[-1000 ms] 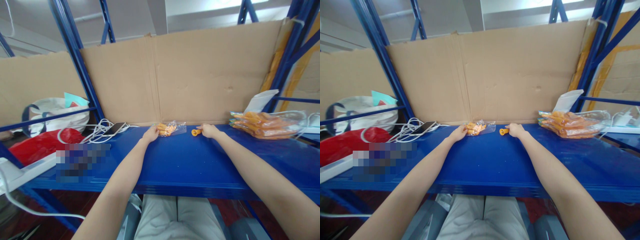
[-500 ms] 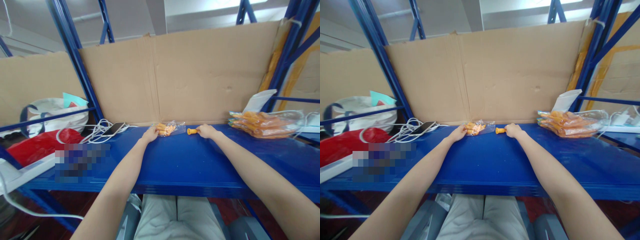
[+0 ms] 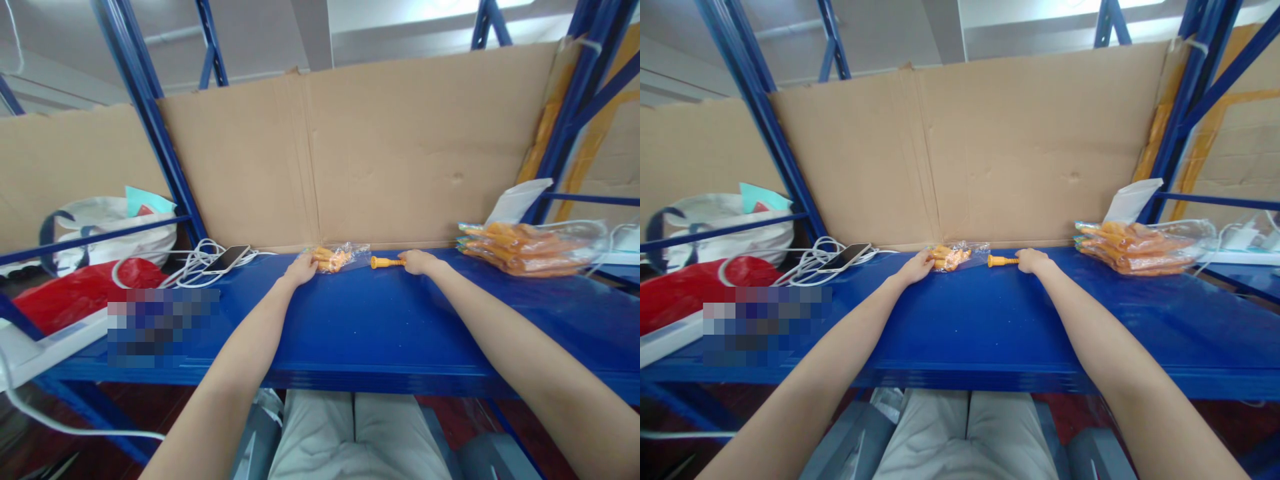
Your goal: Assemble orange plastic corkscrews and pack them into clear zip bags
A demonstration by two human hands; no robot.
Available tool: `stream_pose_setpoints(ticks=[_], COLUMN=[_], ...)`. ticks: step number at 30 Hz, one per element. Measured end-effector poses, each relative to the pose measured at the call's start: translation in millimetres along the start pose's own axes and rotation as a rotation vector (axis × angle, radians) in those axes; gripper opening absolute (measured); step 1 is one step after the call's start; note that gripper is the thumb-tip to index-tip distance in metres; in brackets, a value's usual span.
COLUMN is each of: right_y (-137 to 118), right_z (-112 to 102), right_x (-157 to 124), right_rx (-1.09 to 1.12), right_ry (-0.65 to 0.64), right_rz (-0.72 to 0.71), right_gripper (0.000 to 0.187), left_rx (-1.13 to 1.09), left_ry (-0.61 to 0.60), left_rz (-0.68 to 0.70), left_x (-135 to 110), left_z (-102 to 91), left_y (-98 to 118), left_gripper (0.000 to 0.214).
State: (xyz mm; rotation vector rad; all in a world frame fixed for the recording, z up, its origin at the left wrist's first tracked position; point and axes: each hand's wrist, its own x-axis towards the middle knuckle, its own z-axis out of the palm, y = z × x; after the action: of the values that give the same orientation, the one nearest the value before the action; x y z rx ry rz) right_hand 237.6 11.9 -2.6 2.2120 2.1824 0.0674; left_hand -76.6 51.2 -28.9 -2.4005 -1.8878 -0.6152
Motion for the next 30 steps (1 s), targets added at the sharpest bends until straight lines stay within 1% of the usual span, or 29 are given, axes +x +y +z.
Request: stream_pose_setpoints(ticks=[3, 9, 11, 15, 18, 21, 24, 27, 30], right_y=[-3, -9, -9, -9, -13, -19, -25, -31, -35], right_z=[0, -2, -3, -5, -8, -11, -12, -12, -10], right_x=[1, -2, -3, -8, -13, -17, -20, -21, -21], right_rx=[0.017, 0.048, 0.052, 0.059, 0.064, 0.067, 0.056, 0.025, 0.014], right_ry=[0.008, -0.011, 0.034, 0.182, 0.276, 0.329, 0.339, 0.314, 0.295], right_rz=[-0.069, -0.001, 0.011, 0.038, 0.064, 0.065, 0.046, 0.002, -0.018], right_gripper=[0.044, 0.039, 0.037, 0.034, 0.034, 0.035, 0.035, 0.034, 0.033], left_rx=[0.017, 0.038, 0.045, 0.058, 0.060, 0.057, 0.053, 0.054, 0.030], left_ry=[-0.006, -0.011, -0.022, -0.037, -0.041, -0.050, -0.065, -0.075, -0.078], left_rz=[-0.006, 0.058, 0.066, 0.088, 0.166, 0.242, 0.233, 0.207, 0.219], left_x=[1, 3, 2, -1, -3, -5, -8, -9, -8], left_z=[0.9, 1.9, 0.9, -1.0, -1.8, -2.8, -4.3, -4.8, -3.6], left_y=[0, -1, 1, 5, 7, 10, 14, 17, 17], left_gripper=[0.037, 0.046, 0.047, 0.045, 0.042, 0.039, 0.039, 0.041, 0.042])
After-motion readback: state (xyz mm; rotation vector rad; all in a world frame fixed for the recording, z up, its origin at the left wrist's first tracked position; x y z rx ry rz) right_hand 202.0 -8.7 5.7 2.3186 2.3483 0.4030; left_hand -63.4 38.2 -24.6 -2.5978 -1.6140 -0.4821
